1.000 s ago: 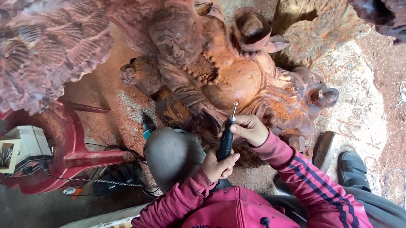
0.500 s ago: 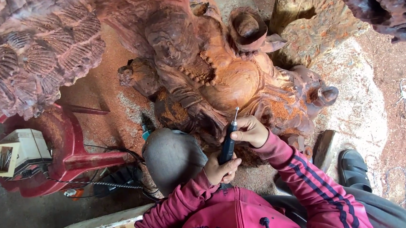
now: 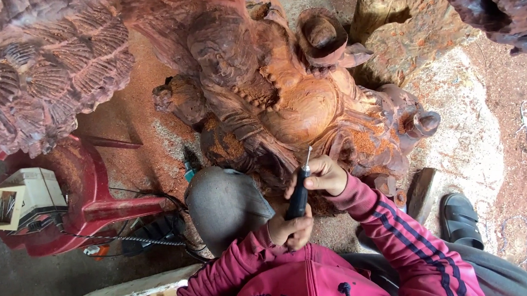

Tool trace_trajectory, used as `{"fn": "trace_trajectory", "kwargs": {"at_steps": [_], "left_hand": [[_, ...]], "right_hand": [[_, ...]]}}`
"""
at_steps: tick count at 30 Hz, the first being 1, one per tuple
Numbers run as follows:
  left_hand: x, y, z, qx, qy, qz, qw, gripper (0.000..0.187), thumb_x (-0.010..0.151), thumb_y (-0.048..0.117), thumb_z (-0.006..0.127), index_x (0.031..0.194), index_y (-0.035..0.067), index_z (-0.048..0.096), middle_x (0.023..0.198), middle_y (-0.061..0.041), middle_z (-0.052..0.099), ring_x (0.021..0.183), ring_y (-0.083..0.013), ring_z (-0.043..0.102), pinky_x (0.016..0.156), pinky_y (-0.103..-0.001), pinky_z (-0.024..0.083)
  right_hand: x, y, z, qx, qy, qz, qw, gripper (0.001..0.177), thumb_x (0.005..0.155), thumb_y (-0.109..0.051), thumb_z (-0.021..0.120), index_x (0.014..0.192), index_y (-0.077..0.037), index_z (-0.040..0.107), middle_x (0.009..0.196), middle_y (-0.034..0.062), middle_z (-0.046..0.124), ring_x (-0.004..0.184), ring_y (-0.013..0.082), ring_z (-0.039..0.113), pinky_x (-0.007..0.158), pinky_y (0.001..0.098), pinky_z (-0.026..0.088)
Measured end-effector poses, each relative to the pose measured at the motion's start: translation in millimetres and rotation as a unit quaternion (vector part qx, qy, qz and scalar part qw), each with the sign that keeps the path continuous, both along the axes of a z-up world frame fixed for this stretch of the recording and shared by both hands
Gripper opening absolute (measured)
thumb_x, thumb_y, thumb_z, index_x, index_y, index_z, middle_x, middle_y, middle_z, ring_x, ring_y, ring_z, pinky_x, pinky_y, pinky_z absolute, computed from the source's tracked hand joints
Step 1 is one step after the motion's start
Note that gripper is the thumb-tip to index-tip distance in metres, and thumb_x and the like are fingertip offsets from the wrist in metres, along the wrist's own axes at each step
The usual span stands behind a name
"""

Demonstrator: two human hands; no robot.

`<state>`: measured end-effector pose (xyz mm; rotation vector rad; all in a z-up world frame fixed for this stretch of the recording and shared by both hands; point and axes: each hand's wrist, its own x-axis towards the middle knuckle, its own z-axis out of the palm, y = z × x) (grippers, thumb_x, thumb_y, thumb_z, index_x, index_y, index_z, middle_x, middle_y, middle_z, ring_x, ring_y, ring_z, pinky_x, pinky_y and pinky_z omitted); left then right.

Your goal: The person uses a rotary carving tool to shape and detail a large wooden sculpture. They work on the surface of the wood, removing material and refining the carved features throughout the clip.

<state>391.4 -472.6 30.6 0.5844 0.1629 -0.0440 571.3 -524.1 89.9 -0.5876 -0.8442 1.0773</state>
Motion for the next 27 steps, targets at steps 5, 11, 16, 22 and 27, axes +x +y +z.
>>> {"fn": "trace_trajectory", "kwargs": {"at_steps": [5,11,16,22,27], "left_hand": [[-6,2,2,-0.094,-0.034,-0.111,0.989,0.023,0.101,0.011,0.061,0.085,0.007,0.046,0.055,-0.004,0.035,0.035,-0.011,0.032,0.031,-0.021,0.028],[-1,10,12,-0.078,-0.044,-0.157,0.984,0.027,0.101,0.019,0.062,0.083,0.011,0.044,0.059,-0.003,0.036,0.038,-0.0096,0.026,0.034,-0.023,0.019],[0,-3,-14,-0.057,-0.048,-0.056,0.996,0.024,0.104,0.005,0.055,0.083,0.002,0.046,0.051,-0.003,0.034,0.032,-0.0094,0.037,0.028,-0.022,0.033],[-1,-3,-12,-0.02,-0.035,-0.059,0.997,0.024,0.105,0.005,0.055,0.083,0.003,0.046,0.051,-0.003,0.035,0.032,-0.0099,0.038,0.027,-0.023,0.034],[-2,-6,-8,-0.002,-0.031,-0.056,0.998,0.024,0.104,0.003,0.057,0.083,0.003,0.047,0.051,-0.004,0.036,0.032,-0.0102,0.038,0.027,-0.023,0.032]], "right_hand": [[11,-1,-24,0.052,-0.01,0.117,0.992,0.038,0.096,-0.027,0.068,0.104,0.01,0.066,0.095,0.027,0.072,0.089,0.0319,0.071,0.079,0.0432,0.057],[32,-2,4,0.055,-0.066,0.156,0.984,0.047,0.106,-0.031,0.056,0.127,0.011,0.056,0.128,0.0287,0.063,0.116,0.0375,0.067,0.099,0.0446,0.059],[32,-6,-14,-0.03,0.042,-0.09,0.995,0.037,0.097,-0.021,0.063,0.111,0.013,0.064,0.107,0.0362,0.07,0.096,0.0414,0.074,0.073,0.0468,0.065],[28,-10,-7,-0.08,-0.027,-0.205,0.975,0.018,0.096,-0.006,0.063,0.091,0.01,0.07,0.071,0.0238,0.073,0.05,0.0064,0.054,0.044,0.0127,0.045],[27,-12,-15,-0.083,0.009,-0.226,0.971,0.015,0.096,-0.001,0.061,0.089,0.01,0.07,0.072,0.0285,0.073,0.056,0.0172,0.073,0.049,0.0203,0.057]]}}
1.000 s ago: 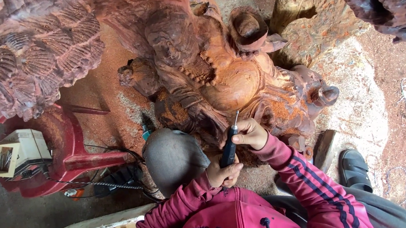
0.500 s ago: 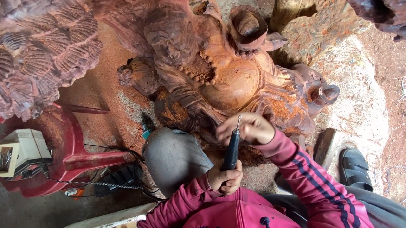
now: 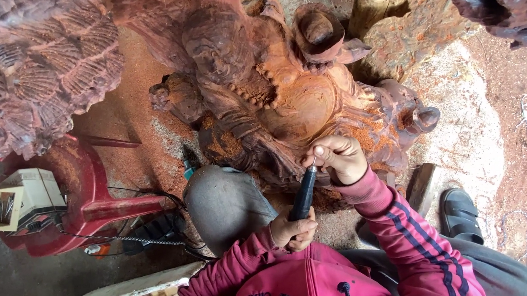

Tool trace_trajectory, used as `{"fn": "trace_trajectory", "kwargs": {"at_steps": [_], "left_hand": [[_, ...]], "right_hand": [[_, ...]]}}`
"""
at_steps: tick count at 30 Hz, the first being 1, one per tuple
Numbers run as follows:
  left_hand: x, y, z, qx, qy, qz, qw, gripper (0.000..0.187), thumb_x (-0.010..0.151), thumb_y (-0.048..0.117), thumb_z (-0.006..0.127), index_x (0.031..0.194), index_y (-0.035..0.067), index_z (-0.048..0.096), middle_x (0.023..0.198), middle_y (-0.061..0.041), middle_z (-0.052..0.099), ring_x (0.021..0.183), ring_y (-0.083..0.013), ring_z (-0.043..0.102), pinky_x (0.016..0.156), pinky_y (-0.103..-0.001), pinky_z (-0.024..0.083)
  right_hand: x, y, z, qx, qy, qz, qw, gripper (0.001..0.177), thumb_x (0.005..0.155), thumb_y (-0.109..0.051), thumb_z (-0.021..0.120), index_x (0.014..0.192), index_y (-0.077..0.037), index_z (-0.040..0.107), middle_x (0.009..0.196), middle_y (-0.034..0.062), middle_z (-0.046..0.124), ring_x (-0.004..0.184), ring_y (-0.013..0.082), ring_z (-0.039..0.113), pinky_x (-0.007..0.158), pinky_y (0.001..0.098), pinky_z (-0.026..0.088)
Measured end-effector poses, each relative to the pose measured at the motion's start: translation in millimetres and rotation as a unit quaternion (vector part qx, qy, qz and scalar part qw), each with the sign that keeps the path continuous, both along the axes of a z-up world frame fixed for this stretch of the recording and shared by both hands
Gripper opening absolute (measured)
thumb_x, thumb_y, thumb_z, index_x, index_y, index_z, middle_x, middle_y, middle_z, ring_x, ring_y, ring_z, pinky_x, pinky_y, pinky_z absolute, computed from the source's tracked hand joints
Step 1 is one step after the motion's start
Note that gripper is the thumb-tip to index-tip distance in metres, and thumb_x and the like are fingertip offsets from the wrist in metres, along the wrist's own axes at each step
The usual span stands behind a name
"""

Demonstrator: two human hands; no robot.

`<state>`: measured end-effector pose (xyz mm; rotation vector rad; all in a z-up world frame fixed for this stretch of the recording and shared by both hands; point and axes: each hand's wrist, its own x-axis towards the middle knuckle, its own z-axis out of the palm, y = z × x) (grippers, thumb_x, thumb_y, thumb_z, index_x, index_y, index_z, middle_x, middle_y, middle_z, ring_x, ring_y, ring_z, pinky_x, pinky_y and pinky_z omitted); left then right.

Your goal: The person uses a rotary carving tool to shape and detail a large wooden sculpture. They work on the surface of the wood, removing material and refining the carved features throughout the clip.

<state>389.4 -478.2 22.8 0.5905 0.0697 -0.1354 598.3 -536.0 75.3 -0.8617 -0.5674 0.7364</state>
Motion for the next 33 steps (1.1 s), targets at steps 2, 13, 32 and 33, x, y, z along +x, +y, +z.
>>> {"fn": "trace_trajectory", "kwargs": {"at_steps": [2,13,32,33], "left_hand": [[4,4,6,0.028,0.001,0.017,0.999,0.024,0.103,0.004,0.058,0.082,0.002,0.048,0.051,-0.004,0.037,0.032,-0.0104,0.038,0.027,-0.023,0.032],[16,19,25,0.203,0.043,0.16,0.965,0.032,0.091,-0.001,0.075,0.073,0.004,0.049,0.041,-0.003,0.04,0.029,-0.0103,0.043,0.029,-0.021,0.036],[6,-13,3,0.266,0.101,0.199,0.938,0.033,0.086,0.005,0.081,0.067,0.005,0.054,0.05,0.001,0.044,0.036,-0.01,0.046,0.037,-0.02,0.044],[6,-14,4,0.281,0.111,0.225,0.926,0.033,0.085,0.005,0.082,0.067,0.005,0.054,0.051,0.001,0.045,0.037,-0.0101,0.047,0.038,-0.02,0.045]], "right_hand": [[-3,4,-4,-0.005,0.013,-0.019,1.0,0.016,0.096,-0.006,0.063,0.092,0.009,0.069,0.073,0.0271,0.073,0.054,0.0133,0.071,0.046,0.0174,0.054],[-43,26,40,0.002,-0.129,0.287,0.949,0.029,0.075,-0.01,0.085,0.1,-0.002,0.073,0.092,0.0109,0.07,0.09,0.0208,0.067,0.079,0.0375,0.059],[-55,21,51,0.233,0.026,0.574,0.785,0.017,0.101,-0.011,0.058,0.087,-0.003,0.062,0.078,0.0148,0.062,0.078,0.0306,0.061,0.096,0.0472,0.05],[-55,20,62,0.215,0.064,0.567,0.793,0.02,0.106,-0.011,0.05,0.098,0.0,0.065,0.051,0.0029,0.051,0.046,0.0199,0.053,0.091,0.0422,0.055]]}}
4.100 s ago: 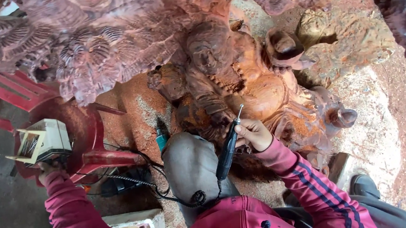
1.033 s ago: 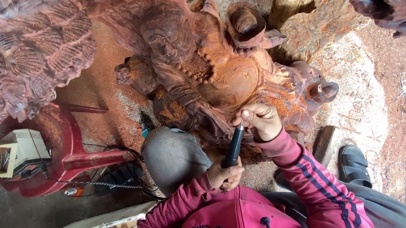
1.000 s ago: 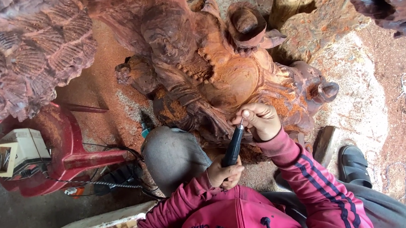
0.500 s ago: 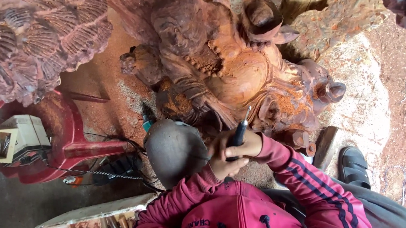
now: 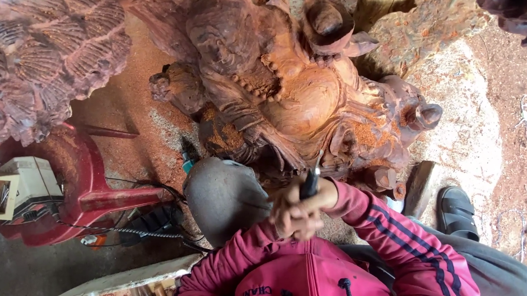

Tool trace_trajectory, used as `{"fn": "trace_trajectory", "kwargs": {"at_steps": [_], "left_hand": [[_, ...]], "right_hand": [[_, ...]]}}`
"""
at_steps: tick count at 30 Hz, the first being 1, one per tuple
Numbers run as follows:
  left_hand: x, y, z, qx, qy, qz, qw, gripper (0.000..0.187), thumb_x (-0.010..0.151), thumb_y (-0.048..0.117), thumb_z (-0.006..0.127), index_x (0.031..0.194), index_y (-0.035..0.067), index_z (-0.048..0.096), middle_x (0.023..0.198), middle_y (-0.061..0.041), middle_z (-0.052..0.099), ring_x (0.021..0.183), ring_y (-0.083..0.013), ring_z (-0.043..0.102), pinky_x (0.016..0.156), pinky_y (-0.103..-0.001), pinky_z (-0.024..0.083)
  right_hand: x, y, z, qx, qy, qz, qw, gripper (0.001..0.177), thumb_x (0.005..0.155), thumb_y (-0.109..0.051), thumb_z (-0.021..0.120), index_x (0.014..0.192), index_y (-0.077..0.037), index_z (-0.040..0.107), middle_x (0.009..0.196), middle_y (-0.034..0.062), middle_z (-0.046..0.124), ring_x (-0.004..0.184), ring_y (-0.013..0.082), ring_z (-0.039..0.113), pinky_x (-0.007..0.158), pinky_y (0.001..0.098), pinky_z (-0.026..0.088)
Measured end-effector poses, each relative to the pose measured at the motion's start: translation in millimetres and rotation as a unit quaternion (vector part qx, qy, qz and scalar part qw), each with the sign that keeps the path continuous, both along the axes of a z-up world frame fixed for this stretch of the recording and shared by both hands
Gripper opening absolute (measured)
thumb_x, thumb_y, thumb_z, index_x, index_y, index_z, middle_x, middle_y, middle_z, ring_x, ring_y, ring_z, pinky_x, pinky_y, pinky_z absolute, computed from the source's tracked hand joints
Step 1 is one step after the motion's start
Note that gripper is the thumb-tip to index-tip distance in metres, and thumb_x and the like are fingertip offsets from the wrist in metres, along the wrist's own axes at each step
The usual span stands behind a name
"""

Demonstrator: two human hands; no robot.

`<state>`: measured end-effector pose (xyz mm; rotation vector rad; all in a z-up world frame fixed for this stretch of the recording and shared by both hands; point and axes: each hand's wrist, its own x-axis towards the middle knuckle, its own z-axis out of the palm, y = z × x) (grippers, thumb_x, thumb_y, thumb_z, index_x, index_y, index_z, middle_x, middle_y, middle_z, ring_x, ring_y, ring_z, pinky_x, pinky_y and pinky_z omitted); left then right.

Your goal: The person uses a rotary carving tool to shape and detail a large wooden sculpture. They work on the surface of the wood, removing material and refining the carved features throughout the clip.

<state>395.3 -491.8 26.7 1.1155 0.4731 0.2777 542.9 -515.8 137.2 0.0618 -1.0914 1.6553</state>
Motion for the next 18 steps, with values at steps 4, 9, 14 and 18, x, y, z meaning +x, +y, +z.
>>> {"fn": "trace_trajectory", "kwargs": {"at_steps": [4,9,14,18], "left_hand": [[7,7,-5,0.04,0.009,0.059,0.997,0.033,0.081,0.003,0.085,0.067,0.005,0.055,0.052,0.002,0.046,0.04,-0.0102,0.048,0.041,-0.021,0.049],[15,16,-18,0.376,0.168,0.124,0.903,0.05,0.06,0.023,0.092,0.103,0.006,0.074,0.089,-0.015,0.076,0.088,-0.0386,0.074,0.071,-0.046,0.061],[15,23,-27,0.308,0.166,0.131,0.928,0.031,0.062,0.017,0.087,0.089,0.01,0.072,0.072,-0.005,0.066,0.068,-0.0235,0.065,0.059,-0.035,0.05],[12,15,-30,0.259,0.243,0.107,0.929,0.019,0.063,0.025,0.087,0.061,0.018,0.07,0.045,0.003,0.05,0.043,-0.0118,0.052,0.04,-0.026,0.035]], "right_hand": [[-2,1,-61,-0.091,-0.132,-0.246,0.956,0.031,0.091,0.002,0.067,0.061,-0.001,0.062,0.083,0.0256,0.073,0.089,0.0395,0.073,0.086,0.0474,0.052],[-13,0,-50,-0.227,-0.218,-0.407,0.857,0.033,0.089,-0.009,0.074,0.058,-0.002,0.066,0.059,0.0113,0.068,0.065,0.019,0.07,0.064,0.0288,0.054],[2,-1,-12,-0.184,-0.226,-0.463,0.837,0.029,0.095,-0.029,0.068,0.084,-0.003,0.07,0.079,0.0139,0.072,0.08,0.0233,0.071,0.074,0.0362,0.055],[39,-10,-36,-0.166,-0.234,-0.597,0.749,0.029,0.104,-0.015,0.056,0.095,0.006,0.074,0.087,0.0175,0.074,0.087,0.0223,0.071,0.08,0.0346,0.055]]}}
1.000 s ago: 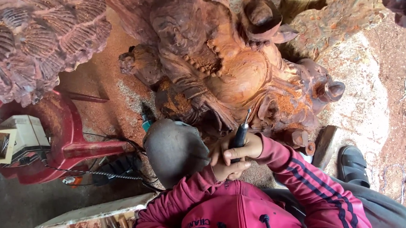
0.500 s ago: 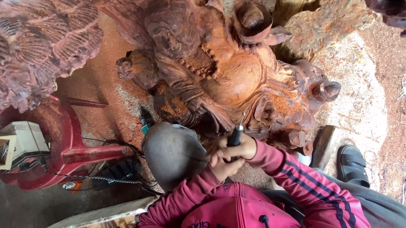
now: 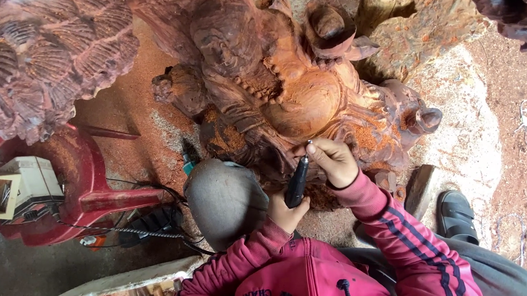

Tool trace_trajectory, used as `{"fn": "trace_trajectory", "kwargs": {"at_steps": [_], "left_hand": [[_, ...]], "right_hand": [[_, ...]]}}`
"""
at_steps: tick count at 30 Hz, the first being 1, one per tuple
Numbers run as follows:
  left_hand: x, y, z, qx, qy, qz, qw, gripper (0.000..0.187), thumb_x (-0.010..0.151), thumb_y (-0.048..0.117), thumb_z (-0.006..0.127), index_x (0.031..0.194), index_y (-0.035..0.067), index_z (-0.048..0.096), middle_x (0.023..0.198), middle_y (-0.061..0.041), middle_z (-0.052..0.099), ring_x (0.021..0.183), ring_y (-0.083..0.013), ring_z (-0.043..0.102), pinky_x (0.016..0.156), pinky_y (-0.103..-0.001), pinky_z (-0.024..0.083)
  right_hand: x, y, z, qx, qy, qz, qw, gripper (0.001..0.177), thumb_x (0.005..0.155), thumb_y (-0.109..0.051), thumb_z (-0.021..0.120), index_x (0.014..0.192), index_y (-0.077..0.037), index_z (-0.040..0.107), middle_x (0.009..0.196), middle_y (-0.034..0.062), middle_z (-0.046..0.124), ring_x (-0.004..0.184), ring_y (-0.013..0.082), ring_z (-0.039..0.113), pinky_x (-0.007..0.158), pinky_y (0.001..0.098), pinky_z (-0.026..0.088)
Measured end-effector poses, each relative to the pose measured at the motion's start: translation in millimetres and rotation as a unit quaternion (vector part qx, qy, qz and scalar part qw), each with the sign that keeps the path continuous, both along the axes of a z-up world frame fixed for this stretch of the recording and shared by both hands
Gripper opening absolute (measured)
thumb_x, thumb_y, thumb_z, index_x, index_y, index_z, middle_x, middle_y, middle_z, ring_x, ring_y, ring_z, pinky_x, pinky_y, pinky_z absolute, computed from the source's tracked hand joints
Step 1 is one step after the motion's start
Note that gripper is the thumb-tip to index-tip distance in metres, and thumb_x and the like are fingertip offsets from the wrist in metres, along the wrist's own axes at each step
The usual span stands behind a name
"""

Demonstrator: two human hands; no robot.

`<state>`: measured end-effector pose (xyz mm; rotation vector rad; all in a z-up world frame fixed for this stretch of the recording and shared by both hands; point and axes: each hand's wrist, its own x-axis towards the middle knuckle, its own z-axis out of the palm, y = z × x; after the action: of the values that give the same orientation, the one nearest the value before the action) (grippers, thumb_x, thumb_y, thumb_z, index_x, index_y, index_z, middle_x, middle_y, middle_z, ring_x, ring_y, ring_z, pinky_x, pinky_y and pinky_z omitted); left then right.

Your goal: The person uses a rotary carving tool to shape and detail a large wooden sculpture. They work on the surface of the wood, removing material and refining the carved features throughout the clip.

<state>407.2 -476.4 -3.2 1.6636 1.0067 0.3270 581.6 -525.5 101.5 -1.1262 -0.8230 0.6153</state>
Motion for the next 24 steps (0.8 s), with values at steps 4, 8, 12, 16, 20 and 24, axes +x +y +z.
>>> {"fn": "trace_trajectory", "kwargs": {"at_steps": [4,8,12,16,20,24], "left_hand": [[5,-2,26,0.003,-0.006,-0.009,1.0,0.022,0.064,0.023,0.083,0.059,0.013,0.064,0.045,-0.002,0.045,0.044,-0.0139,0.05,0.041,-0.027,0.035],[5,-1,34,0.016,-0.011,-0.016,1.0,0.026,0.062,0.024,0.084,0.057,0.013,0.062,0.044,-0.003,0.042,0.042,-0.0145,0.051,0.04,-0.027,0.035],[4,-3,43,0.011,-0.012,-0.042,0.999,0.025,0.061,0.026,0.084,0.057,0.015,0.062,0.045,-0.001,0.042,0.043,-0.0122,0.051,0.04,-0.026,0.036],[2,0,42,-0.002,-0.006,-0.038,0.999,0.026,0.063,0.022,0.083,0.057,0.014,0.06,0.043,-0.001,0.042,0.039,-0.015,0.052,0.038,-0.026,0.035],[-1,4,49,-0.102,-0.079,-0.065,0.989,0.022,0.071,0.016,0.084,0.064,0.011,0.064,0.045,-0.003,0.049,0.038,-0.0128,0.053,0.035,-0.022,0.037],[-9,3,37,-0.301,-0.161,-0.115,0.933,0.021,0.079,0.005,0.082,0.071,0.003,0.062,0.045,-0.004,0.047,0.035,-0.0112,0.05,0.03,-0.023,0.037]], "right_hand": [[-7,0,10,0.023,0.021,-0.041,0.999,0.026,0.102,-0.011,0.058,0.092,0.007,0.075,0.085,0.0201,0.074,0.078,0.0251,0.07,0.079,0.0372,0.056],[-12,-3,19,0.04,-0.001,-0.087,0.995,0.025,0.102,-0.007,0.057,0.089,0.007,0.074,0.078,0.0185,0.074,0.076,0.0231,0.071,0.077,0.0335,0.055],[-17,-6,20,0.047,-0.001,-0.137,0.989,0.024,0.101,-0.005,0.058,0.087,0.008,0.072,0.079,0.0212,0.075,0.078,0.0252,0.072,0.078,0.0328,0.055],[-20,-2,40,0.049,0.018,-0.11,0.993,0.025,0.102,-0.008,0.057,0.088,0.006,0.073,0.076,0.0202,0.074,0.069,0.0212,0.067,0.074,0.0317,0.053],[-7,-1,46,0.051,0.098,0.079,0.991,0.031,0.095,-0.022,0.066,0.103,0.008,0.067,0.074,0.0164,0.06,0.063,0.014,0.056,0.057,0.0244,0.046],[-11,-3,43,0.045,0.101,0.265,0.958,0.038,0.099,-0.025,0.061,0.115,0.009,0.067,0.103,0.0228,0.075,0.093,0.0204,0.073,0.078,0.0333,0.059]]}}
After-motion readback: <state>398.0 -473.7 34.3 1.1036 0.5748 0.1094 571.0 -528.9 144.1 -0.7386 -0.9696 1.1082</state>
